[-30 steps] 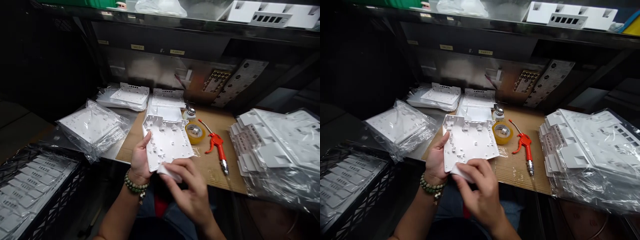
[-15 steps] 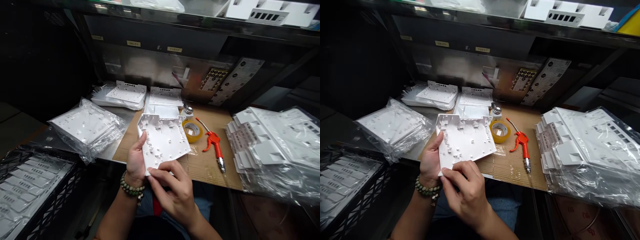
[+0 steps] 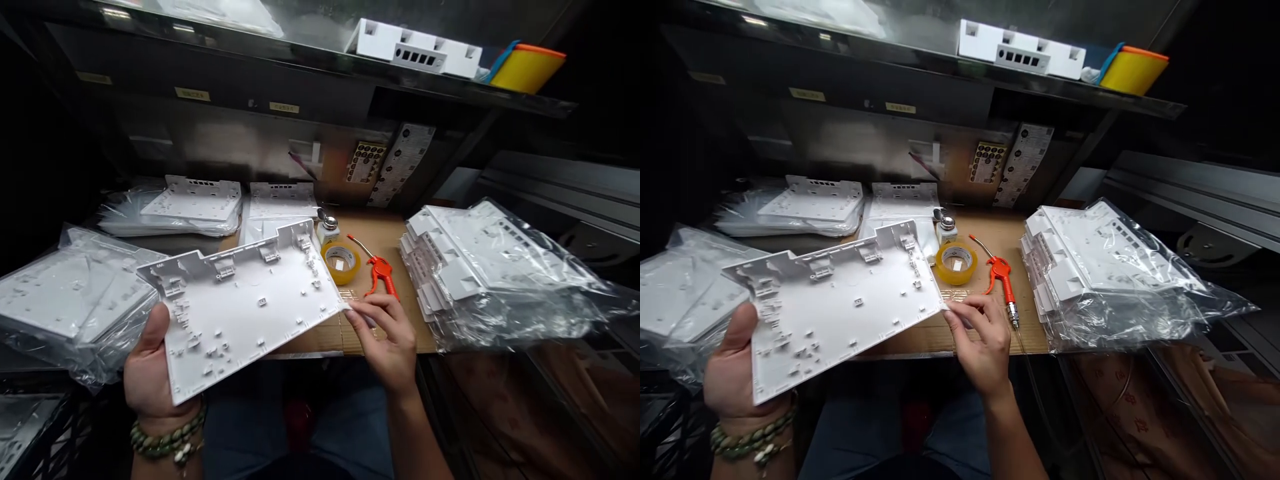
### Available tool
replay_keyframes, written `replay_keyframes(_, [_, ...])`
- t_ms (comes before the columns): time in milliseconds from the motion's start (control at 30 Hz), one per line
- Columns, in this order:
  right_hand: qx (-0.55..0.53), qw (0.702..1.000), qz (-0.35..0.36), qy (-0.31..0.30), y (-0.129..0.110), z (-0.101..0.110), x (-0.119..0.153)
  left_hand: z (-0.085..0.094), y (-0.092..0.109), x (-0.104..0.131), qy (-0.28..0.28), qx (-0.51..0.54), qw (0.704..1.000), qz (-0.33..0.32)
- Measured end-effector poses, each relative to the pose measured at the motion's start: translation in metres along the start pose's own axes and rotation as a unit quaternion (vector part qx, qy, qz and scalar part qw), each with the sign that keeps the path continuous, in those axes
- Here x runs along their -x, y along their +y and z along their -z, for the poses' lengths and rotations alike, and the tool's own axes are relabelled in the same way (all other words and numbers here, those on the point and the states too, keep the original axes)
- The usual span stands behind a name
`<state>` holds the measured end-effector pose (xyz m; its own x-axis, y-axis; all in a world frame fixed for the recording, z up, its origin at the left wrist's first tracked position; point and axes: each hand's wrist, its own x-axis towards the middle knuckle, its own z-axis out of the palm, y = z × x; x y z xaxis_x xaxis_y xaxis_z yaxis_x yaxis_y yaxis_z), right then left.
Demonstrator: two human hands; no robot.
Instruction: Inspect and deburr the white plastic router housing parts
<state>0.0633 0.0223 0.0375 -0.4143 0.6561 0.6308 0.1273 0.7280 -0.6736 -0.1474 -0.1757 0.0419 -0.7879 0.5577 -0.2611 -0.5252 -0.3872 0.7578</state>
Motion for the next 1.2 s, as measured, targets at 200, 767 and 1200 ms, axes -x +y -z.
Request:
replay_keyframes(200, [-0.003, 1.000, 0.013, -0.024, 0.007, -0.003, 0.010, 0.002, -0.003, -0.004, 0.007, 0.027, 0.999, 0.035])
replay_keyframes(767, [-0.039, 0.996, 0.031, 0.079, -0.011, -0.011, -0.069, 0.018, -0.015, 0.001, -0.235, 0.178, 0.950, 0.100])
replay_keyframes(1200, [-0.015, 0.993, 0.040, 0.113, -0.001, -0.013, -0.058, -0.018, -0.020, 0.012, -0.238, 0.154, 0.946, 0.158])
